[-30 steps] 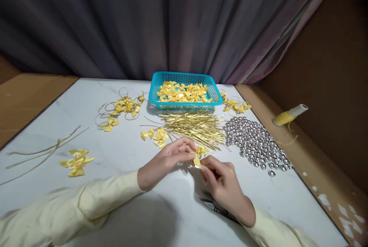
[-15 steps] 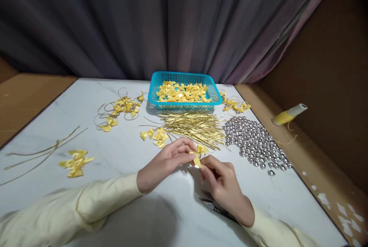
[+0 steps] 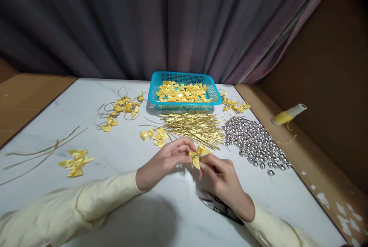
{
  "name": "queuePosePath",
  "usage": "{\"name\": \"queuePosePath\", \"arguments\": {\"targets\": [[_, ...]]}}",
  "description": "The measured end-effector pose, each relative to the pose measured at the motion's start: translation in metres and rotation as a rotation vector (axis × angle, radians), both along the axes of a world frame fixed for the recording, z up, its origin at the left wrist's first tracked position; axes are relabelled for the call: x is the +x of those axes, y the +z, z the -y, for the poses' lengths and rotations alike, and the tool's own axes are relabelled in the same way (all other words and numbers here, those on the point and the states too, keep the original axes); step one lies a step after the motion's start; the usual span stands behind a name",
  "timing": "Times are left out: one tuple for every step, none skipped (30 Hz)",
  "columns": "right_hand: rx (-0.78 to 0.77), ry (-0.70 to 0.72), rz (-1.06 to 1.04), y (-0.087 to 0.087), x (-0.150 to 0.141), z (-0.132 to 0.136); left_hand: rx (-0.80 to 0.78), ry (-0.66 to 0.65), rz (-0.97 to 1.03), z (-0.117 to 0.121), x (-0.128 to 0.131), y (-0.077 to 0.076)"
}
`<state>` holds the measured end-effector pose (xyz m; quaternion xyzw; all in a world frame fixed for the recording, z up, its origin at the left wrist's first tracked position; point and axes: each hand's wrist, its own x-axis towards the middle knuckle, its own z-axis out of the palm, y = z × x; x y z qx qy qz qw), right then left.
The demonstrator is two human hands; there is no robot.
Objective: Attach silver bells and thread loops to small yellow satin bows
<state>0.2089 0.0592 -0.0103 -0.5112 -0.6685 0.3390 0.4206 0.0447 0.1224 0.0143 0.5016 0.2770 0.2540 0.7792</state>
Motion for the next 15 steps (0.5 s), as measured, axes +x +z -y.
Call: {"name": "queuePosePath", "arguments": {"targets": [[-0.004, 0.004, -0.006, 0.0, 0.0002, -0.0005, -0.007, -0.001, 0.009, 0.0, 0.0001, 0.0], [-0.009, 0.007, -0.011, -0.0001, 0.0004, -0.0009, -0.014, -0.004, 0.02, 0.0, 0.0001, -0.0002], [-0.014, 0.008, -0.016, -0.0003, 0.0006, -0.0012, -0.022, -0.009, 0.031, -0.0001, 0.0002, -0.0003], [-0.018, 0.009, -0.021, -0.0005, 0.0007, -0.0014, -0.031, -0.012, 0.044, -0.0001, 0.0004, -0.0003], [-0.02, 0.01, -0.027, -0.0006, 0.0008, -0.0015, -0.041, -0.009, 0.057, -0.0002, 0.0005, -0.0002], [-0.022, 0.01, -0.03, -0.0007, 0.0008, -0.0015, -0.055, 0.0, 0.068, -0.0002, 0.0007, 0.0001], [-0.025, 0.01, -0.034, -0.0007, 0.0008, -0.0014, -0.07, 0.011, 0.074, -0.0002, 0.001, 0.0005], [-0.028, 0.01, -0.036, -0.0006, 0.0007, -0.0013, -0.085, 0.024, 0.077, -0.0001, 0.0013, 0.0012], [-0.031, 0.009, -0.038, -0.0004, 0.0005, -0.0012, -0.098, 0.035, 0.076, 0.0001, 0.0016, 0.002], [-0.033, 0.008, -0.039, 0.0, 0.0004, -0.0011, -0.109, 0.041, 0.072, 0.0002, 0.0019, 0.0029], [-0.032, 0.006, -0.04, 0.0004, 0.0003, -0.001, -0.116, 0.041, 0.067, 0.0003, 0.0023, 0.0037], [-0.028, 0.004, -0.042, 0.0007, 0.0002, -0.0009, -0.119, 0.04, 0.062, 0.0004, 0.0027, 0.0044], [-0.023, 0.002, -0.043, 0.001, 0.0001, -0.0008, -0.118, 0.039, 0.057, 0.0005, 0.003, 0.005], [-0.019, 0.001, -0.044, 0.001, 0.0001, -0.0007, -0.118, 0.036, 0.053, 0.0006, 0.0034, 0.0053], [-0.016, 0.0, -0.045, 0.0009, 0.0001, -0.0007, -0.12, 0.032, 0.051, 0.0006, 0.0037, 0.0054]]}}
